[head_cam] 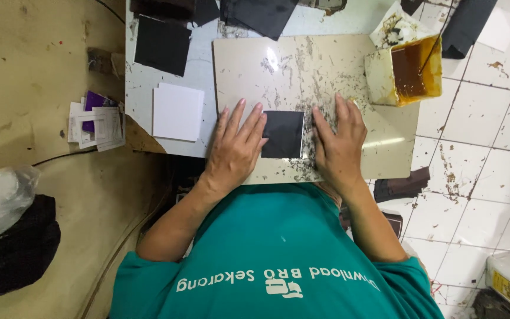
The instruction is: Applying adhesive to small leather pieces and bonding them to white card backings
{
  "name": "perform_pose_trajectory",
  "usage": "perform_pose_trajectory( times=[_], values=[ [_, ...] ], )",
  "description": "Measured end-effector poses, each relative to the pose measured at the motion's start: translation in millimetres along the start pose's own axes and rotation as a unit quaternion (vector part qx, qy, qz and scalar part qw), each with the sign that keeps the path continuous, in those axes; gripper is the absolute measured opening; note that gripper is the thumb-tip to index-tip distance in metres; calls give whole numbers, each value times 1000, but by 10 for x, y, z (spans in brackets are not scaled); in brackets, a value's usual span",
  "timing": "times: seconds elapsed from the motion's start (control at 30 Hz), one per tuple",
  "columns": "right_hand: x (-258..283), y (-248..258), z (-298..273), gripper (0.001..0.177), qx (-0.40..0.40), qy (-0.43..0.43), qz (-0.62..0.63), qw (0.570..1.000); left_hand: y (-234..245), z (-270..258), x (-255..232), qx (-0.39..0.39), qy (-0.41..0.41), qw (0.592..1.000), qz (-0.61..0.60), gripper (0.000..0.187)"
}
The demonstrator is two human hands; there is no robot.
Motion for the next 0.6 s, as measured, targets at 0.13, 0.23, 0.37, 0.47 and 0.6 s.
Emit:
perform_pose_trajectory(
  times=[0.13,0.23,0.37,0.47,0.6],
  values=[
    [-7,-15,114,40,32,-12,77,996,-295,-43,-172,47,-5,998,-40,61],
    [18,-95,152,46,61,-7,82,995,-471,-24,-347,149,-23,988,-21,94],
    [-10,-250,120,58,114,-6,64,991,-580,-57,-449,232,-43,972,-7,125],
    [-1,-240,118,56,118,-13,73,990,-613,-130,-518,255,-66,965,2,128],
    [-5,-218,116,49,118,-20,81,990,-662,-295,-700,315,-121,941,28,120]
  ],
)
Point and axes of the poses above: each hand's wrist, its own z-axis towards the middle knuckle, its own y-axis out of the back of the hand, x = y × z, the point moved 10 cm from there along z, towards the middle knuckle, and after that the axes turned 10 degrees about -x, right-handed, at the moved point
